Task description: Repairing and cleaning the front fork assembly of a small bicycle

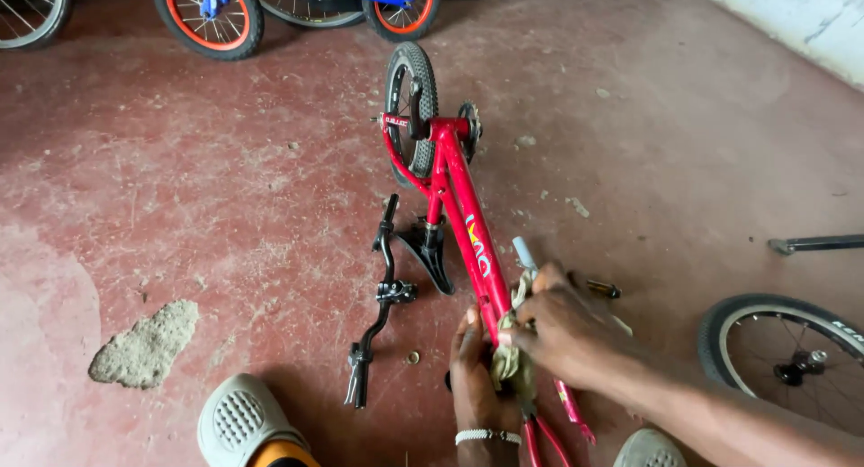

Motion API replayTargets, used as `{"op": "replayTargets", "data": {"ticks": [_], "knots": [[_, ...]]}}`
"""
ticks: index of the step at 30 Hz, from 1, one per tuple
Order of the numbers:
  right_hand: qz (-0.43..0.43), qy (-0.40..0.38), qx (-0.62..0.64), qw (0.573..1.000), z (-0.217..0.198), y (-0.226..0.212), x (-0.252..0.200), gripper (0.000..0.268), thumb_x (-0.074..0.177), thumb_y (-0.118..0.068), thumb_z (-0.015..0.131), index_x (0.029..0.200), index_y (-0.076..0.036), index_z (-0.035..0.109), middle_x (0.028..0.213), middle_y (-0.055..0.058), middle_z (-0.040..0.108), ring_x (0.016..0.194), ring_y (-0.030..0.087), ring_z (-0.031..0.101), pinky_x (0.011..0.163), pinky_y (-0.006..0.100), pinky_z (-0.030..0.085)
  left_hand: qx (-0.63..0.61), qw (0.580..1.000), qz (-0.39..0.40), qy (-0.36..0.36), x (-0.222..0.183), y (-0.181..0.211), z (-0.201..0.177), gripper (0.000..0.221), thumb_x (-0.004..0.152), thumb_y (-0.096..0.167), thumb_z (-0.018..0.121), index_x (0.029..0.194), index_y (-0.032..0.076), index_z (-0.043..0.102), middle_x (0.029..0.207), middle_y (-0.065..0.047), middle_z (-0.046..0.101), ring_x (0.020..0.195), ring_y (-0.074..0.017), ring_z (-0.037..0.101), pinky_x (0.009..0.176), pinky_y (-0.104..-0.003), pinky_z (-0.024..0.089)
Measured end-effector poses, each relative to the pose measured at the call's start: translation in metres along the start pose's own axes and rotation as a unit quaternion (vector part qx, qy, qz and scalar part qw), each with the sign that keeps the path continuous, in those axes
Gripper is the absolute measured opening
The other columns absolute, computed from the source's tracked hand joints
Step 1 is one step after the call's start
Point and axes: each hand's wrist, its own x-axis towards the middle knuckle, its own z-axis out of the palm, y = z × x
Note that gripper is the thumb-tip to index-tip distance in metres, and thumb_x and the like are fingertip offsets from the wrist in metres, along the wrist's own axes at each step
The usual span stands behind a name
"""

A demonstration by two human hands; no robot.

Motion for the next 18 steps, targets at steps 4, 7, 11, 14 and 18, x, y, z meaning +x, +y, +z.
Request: {"op": "replayTargets", "data": {"ticks": [4, 7, 11, 14, 18], "knots": [[0.020, -0.065, 0.014, 0.998, 0.036, 0.023, 0.016, 0.038, 0.089, -0.054, 0.074, 0.101, -0.019, 0.078, 0.123, 0.008, 0.060, 0.120, 0.025, 0.055, 0.100, 0.039, 0.044, 0.011, 0.998, -0.028, 0.047, -0.008, 0.005, 0.011, 0.022, 0.100, 0.023, 0.060, 0.109, 0.005, 0.067, 0.090, -0.019, 0.072, 0.073, -0.0282, 0.066, 0.065, -0.040, 0.053], [0.007, -0.058, 0.061, 0.996, 0.057, 0.043, 0.023, 0.033, 0.087, -0.049, 0.078, 0.085, -0.017, 0.070, 0.117, 0.008, 0.065, 0.116, 0.022, 0.063, 0.091, 0.033, 0.047, 0.002, 0.996, -0.087, 0.037, -0.019, 0.009, 0.020, 0.044, 0.099, 0.036, 0.055, 0.116, -0.003, 0.069, 0.105, -0.026, 0.072, 0.091, -0.0351, 0.068, 0.081, -0.044, 0.055], [0.011, -0.040, 0.062, 0.997, 0.007, 0.020, 0.010, 0.049, 0.080, -0.040, 0.092, 0.058, -0.010, 0.061, 0.096, 0.006, 0.063, 0.080, 0.018, 0.060, 0.072, 0.035, 0.046, 0.509, 0.800, 0.304, -0.087, 0.032, -0.029, -0.059, 0.053, 0.091, 0.021, 0.054, 0.140, 0.001, 0.058, 0.130, -0.013, 0.057, 0.121, -0.0194, 0.065, 0.105, -0.028, 0.054], [0.150, -0.013, 0.141, 0.978, -0.006, 0.014, 0.018, 0.044, 0.070, -0.039, 0.097, 0.098, -0.015, 0.074, 0.099, 0.001, 0.077, 0.089, 0.016, 0.069, 0.082, 0.032, 0.053, 0.026, 0.999, 0.018, 0.009, 0.011, -0.009, 0.009, 0.008, 0.095, 0.015, 0.065, 0.097, 0.007, 0.065, 0.083, -0.015, 0.071, 0.063, -0.0235, 0.063, 0.055, -0.035, 0.050], [0.081, 0.117, 0.288, 0.947, 0.023, 0.027, 0.037, 0.054, 0.049, -0.018, 0.107, 0.061, -0.014, 0.055, 0.056, -0.002, 0.055, 0.057, 0.011, 0.046, 0.054, 0.031, 0.034, 0.110, 0.984, 0.016, 0.140, 0.012, 0.008, 0.030, 0.044, 0.085, 0.010, 0.068, 0.128, 0.001, 0.063, 0.110, -0.023, 0.072, 0.094, -0.0299, 0.066, 0.081, -0.038, 0.052]]}}
